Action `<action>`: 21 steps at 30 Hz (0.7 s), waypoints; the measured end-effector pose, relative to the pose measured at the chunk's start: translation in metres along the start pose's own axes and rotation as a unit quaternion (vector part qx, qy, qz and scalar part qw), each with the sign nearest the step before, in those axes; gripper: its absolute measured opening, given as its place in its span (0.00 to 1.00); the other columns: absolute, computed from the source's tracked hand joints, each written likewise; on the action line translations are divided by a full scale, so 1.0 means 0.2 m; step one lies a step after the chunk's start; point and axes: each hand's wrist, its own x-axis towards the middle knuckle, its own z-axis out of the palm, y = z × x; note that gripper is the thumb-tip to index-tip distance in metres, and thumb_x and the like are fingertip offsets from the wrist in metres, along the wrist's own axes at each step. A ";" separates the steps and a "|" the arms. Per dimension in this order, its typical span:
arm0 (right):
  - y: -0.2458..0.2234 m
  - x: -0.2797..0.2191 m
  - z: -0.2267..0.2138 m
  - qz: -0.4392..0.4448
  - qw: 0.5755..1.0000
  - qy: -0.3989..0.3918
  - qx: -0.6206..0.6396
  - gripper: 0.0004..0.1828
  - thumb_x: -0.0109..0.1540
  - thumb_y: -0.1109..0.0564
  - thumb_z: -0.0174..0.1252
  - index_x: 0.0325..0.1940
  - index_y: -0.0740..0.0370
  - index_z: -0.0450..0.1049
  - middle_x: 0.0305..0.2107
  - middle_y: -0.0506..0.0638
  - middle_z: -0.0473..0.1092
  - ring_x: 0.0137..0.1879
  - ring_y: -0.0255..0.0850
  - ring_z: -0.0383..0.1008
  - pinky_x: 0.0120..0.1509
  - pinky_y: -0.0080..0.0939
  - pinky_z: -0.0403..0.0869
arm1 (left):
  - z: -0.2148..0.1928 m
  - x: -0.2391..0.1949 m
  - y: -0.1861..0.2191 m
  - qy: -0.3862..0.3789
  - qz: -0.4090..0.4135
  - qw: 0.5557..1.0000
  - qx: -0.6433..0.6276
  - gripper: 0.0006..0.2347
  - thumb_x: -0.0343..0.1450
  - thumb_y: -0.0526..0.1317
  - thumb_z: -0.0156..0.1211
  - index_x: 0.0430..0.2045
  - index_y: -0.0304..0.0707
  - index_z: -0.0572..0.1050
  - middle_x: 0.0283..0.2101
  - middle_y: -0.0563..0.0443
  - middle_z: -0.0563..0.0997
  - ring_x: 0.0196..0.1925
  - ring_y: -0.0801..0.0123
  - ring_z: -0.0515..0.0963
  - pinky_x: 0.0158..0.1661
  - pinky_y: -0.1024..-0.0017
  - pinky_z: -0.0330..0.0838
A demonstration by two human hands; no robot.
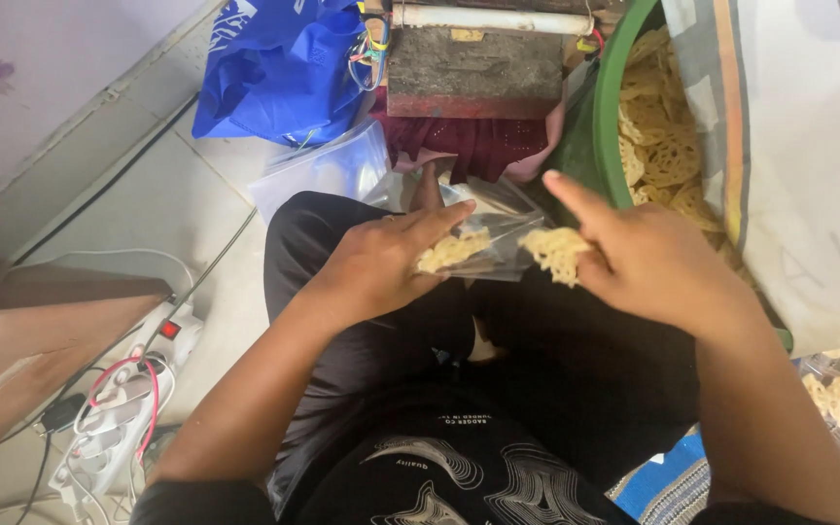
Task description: The person sits on the floor and packs round, lattice-patterned snacks from a green basin into small clear plastic bags. They place several snacks into each bag, then fold the top of the bag to close it before setting it aside.
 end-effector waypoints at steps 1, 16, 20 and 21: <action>0.04 -0.03 -0.01 -0.016 0.990 0.111 0.084 0.36 0.57 0.61 0.51 0.69 0.59 0.50 0.28 0.47 0.76 0.17 0.33 0.71 0.14 0.27 0.69 | 0.01 -0.01 -0.02 -0.030 -0.040 0.994 -0.098 0.35 0.61 0.38 0.67 0.62 0.53 0.53 0.70 0.45 0.44 0.51 0.66 0.78 0.40 0.69 0.74; 0.04 -0.02 0.10 -0.155 0.942 0.274 0.118 0.07 0.57 0.57 0.58 0.39 0.57 0.73 0.22 0.45 0.71 0.28 0.40 0.70 0.39 0.44 0.67 | 0.04 0.08 0.14 -0.134 -0.081 0.911 -0.382 0.35 0.59 0.45 0.66 0.61 0.50 0.56 0.48 0.59 0.74 0.39 0.81 0.71 0.44 0.83 0.63; 0.06 0.02 0.12 -0.173 0.941 0.241 0.163 0.03 0.58 0.55 0.57 0.34 0.55 0.71 0.23 0.44 0.70 0.29 0.37 0.70 0.38 0.40 0.67 | 0.13 0.07 0.14 -0.119 -0.021 0.902 -0.415 0.35 0.60 0.47 0.65 0.61 0.45 0.55 0.54 0.53 0.73 0.53 0.74 0.71 0.54 0.76 0.62; 0.07 0.04 0.13 -0.173 0.942 0.229 0.174 0.03 0.58 0.60 0.55 0.36 0.56 0.73 0.23 0.44 0.70 0.30 0.38 0.71 0.36 0.39 0.68 | 0.16 0.07 0.14 -0.123 -0.051 0.874 -0.468 0.31 0.60 0.46 0.64 0.58 0.42 0.60 0.50 0.54 0.74 0.50 0.76 0.71 0.52 0.77 0.63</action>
